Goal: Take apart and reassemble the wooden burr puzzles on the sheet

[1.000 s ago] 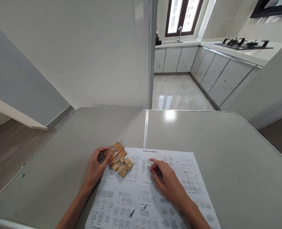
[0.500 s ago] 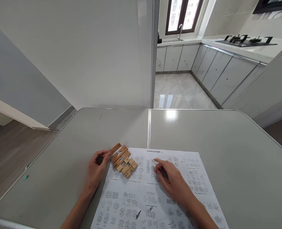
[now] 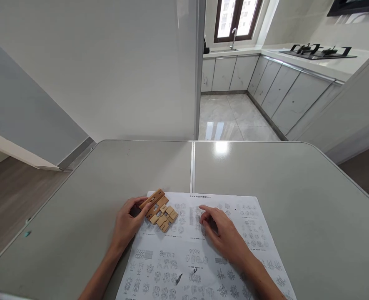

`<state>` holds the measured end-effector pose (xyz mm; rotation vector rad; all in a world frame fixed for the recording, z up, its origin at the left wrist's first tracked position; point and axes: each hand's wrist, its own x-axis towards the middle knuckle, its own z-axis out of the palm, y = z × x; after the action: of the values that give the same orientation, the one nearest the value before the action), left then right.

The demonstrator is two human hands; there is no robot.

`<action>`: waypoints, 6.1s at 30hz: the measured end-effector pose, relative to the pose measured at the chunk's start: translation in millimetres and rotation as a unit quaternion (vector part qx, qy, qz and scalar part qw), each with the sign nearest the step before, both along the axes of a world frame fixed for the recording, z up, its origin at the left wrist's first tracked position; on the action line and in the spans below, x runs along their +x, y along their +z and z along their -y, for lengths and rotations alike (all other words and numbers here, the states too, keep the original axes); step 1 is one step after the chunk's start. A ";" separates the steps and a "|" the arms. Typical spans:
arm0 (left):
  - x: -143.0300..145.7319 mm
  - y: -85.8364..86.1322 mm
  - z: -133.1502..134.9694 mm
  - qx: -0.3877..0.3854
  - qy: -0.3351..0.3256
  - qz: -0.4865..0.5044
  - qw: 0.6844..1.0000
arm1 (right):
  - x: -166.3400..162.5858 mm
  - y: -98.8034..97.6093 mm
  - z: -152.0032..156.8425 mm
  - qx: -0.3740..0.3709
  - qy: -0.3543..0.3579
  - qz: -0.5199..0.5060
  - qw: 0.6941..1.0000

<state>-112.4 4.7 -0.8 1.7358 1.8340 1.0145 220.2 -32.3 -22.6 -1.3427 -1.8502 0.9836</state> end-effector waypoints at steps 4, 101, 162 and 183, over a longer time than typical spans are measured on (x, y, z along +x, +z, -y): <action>0.4 -0.5 -1.2 0.018 -0.009 -0.045 0.999 | -0.2 2.1 -0.5 -0.007 0.009 -0.005 1.000; 41.9 74.4 -47.4 -0.294 -0.140 -0.363 0.873 | 2.9 3.3 -3.7 -0.017 0.025 -0.013 0.999; 91.3 26.9 42.1 -0.040 -0.224 0.173 0.958 | 3.5 14.7 -10.8 -0.069 -0.048 -0.199 0.976; 136.1 26.9 37.1 0.043 -0.227 0.017 0.973 | -3.0 15.9 -6.3 -0.104 0.050 -0.325 0.938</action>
<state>23.7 -32.4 26.1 2.0471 1.2940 0.9330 217.2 -26.0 -6.8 -0.8766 -1.3381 1.4956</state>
